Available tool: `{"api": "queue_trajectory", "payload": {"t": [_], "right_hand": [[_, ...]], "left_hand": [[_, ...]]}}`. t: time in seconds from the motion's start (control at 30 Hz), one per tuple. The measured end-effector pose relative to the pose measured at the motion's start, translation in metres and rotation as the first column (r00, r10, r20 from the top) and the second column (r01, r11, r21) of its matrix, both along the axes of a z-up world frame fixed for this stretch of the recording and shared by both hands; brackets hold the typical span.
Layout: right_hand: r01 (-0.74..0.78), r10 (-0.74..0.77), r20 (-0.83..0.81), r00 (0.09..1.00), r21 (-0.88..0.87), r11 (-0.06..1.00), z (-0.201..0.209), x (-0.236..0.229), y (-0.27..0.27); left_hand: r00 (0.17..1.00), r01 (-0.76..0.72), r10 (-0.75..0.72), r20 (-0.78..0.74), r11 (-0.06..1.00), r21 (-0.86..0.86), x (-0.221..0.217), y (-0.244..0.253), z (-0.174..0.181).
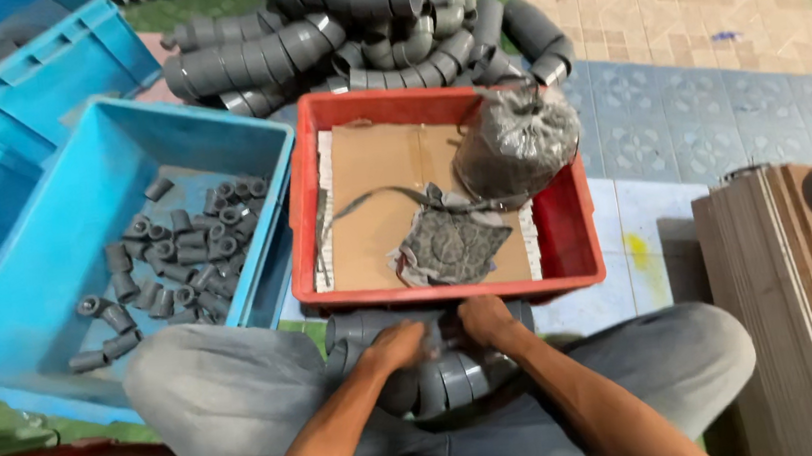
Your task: The person sits on the floor and assembles small gray plastic pipe fittings by hand. They pick up individual fittings from a blue crate and attach them to a long black cable or strap, then place the assembled pieces into a red crate.
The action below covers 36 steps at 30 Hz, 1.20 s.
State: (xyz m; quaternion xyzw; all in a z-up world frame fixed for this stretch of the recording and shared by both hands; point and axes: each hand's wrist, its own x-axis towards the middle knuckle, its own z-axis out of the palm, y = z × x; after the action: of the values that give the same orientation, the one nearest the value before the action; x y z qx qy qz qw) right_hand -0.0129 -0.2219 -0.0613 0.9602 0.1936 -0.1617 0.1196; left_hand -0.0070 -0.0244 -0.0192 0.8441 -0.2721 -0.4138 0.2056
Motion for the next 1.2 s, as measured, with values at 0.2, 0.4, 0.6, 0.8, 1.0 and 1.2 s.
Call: {"api": "queue_trajectory", "payload": {"t": [0.2, 0.4, 0.6, 0.8, 1.0, 1.2], "right_hand": [[0.116, -0.058, -0.356, 0.933, 0.144, 0.983, 0.060, 0.026, -0.024], [0.313, -0.223, -0.229, 0.948, 0.526, 0.791, 0.133, 0.082, -0.033], [0.273, -0.127, -0.319, 0.939, 0.470, 0.839, 0.198, 0.049, 0.002], [-0.156, 0.123, -0.887, 0.445, 0.058, 0.986, 0.065, -0.014, 0.028], [0.084, 0.054, -0.533, 0.844, 0.231, 0.969, 0.021, -0.042, -0.005], [0.395, -0.364, -0.341, 0.867, 0.022, 0.918, 0.058, -0.046, 0.030]], "left_hand": [[0.999, -0.050, 0.051, 0.006, 0.984, -0.174, 0.015, -0.007, 0.080], [0.764, -0.117, 0.360, 0.535, 0.893, -0.434, 0.054, -0.023, 0.072], [0.853, -0.191, 0.281, 0.440, 0.952, -0.238, 0.039, -0.003, 0.069], [0.917, 0.390, -0.398, -0.011, 0.891, 0.233, -0.009, 0.009, 0.022], [0.811, 0.362, -0.513, 0.282, 0.818, 0.447, -0.028, -0.005, -0.054], [0.779, 0.306, -0.539, 0.319, 0.772, 0.557, -0.037, -0.015, -0.059]]}}
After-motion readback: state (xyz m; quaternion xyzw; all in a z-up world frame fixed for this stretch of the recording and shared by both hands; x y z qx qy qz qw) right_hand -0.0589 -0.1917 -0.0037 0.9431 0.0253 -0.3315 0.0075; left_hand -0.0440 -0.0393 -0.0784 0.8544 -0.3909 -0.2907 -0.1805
